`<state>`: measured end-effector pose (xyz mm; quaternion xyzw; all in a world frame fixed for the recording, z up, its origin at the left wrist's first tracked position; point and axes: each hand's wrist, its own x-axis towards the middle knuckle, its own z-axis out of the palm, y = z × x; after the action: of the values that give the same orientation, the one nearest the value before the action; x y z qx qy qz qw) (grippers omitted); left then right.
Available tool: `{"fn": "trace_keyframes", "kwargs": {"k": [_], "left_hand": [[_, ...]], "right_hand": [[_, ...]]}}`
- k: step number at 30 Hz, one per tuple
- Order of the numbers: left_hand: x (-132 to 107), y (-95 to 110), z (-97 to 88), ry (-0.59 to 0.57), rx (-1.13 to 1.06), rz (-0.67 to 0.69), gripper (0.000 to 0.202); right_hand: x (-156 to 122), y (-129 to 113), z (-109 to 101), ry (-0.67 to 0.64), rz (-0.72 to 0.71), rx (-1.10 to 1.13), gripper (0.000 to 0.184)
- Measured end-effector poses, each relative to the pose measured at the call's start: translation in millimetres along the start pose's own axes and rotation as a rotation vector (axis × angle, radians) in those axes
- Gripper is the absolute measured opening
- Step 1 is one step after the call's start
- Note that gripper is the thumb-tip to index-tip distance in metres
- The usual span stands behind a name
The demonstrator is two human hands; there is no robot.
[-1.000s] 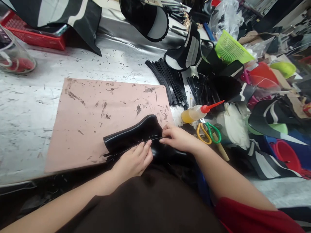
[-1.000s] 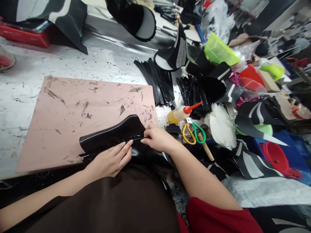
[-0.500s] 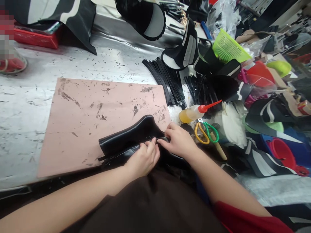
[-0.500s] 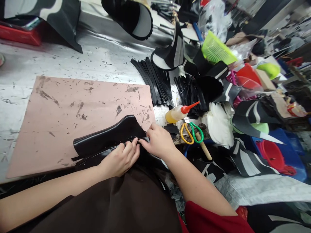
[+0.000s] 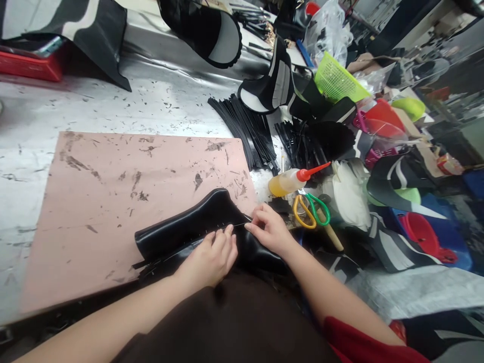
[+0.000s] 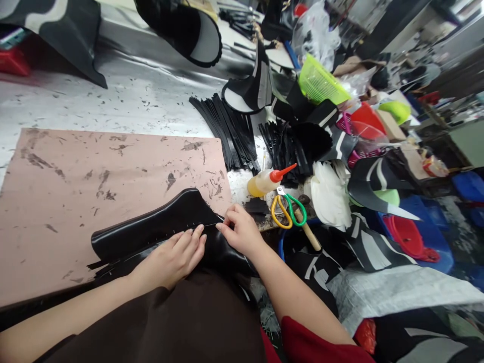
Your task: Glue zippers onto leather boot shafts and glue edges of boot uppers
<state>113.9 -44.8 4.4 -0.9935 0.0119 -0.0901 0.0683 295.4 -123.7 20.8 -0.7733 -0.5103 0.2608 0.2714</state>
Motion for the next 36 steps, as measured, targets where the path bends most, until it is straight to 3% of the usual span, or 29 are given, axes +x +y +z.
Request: {"fn": "trace_keyframes", "kwargs": {"k": [8,14,19,23,26,31,36], "left_hand": [[-5.4,-0.6,11.0,-0.006,-0.066,-0.005,0.034],[-2.3,-5.3,7.3,0.002,0.003,0.017,0.037],[-1.4,-9.4,2.4,-0.038,0.028,0.061,0.04],[-3.5,-13.7,3.3,-0.043,-0.008,0.062,0.042],[-7.4,-17.5,4.8,0.013,-0.044,0.055,0.04],[-23.1,-21.8,4.1,0.245,-0.077,-0.031,0.036],[-42.7,-25.5,4.4,0.228,0.039,-0.023,0.034]], "right_hand": [[-0.1,2.3,-7.4,-0.023,0.219,-0.142,0.035],[-7.3,8.1,-10.2,0.017,0.312,0.086,0.026],[-26.5,24.6,-32.9,0.227,0.398,0.098,0.02],[-30.0,38.4,-59.0,0.399,0.414,-0.064,0.012],[-18.8,43.3,-74.7,0.398,0.44,-0.261,0.007],[12.8,53.9,-85.0,0.347,0.532,-0.412,0.012],[63.1,70.8,-94.0,0.337,0.464,-0.36,0.013]]}}
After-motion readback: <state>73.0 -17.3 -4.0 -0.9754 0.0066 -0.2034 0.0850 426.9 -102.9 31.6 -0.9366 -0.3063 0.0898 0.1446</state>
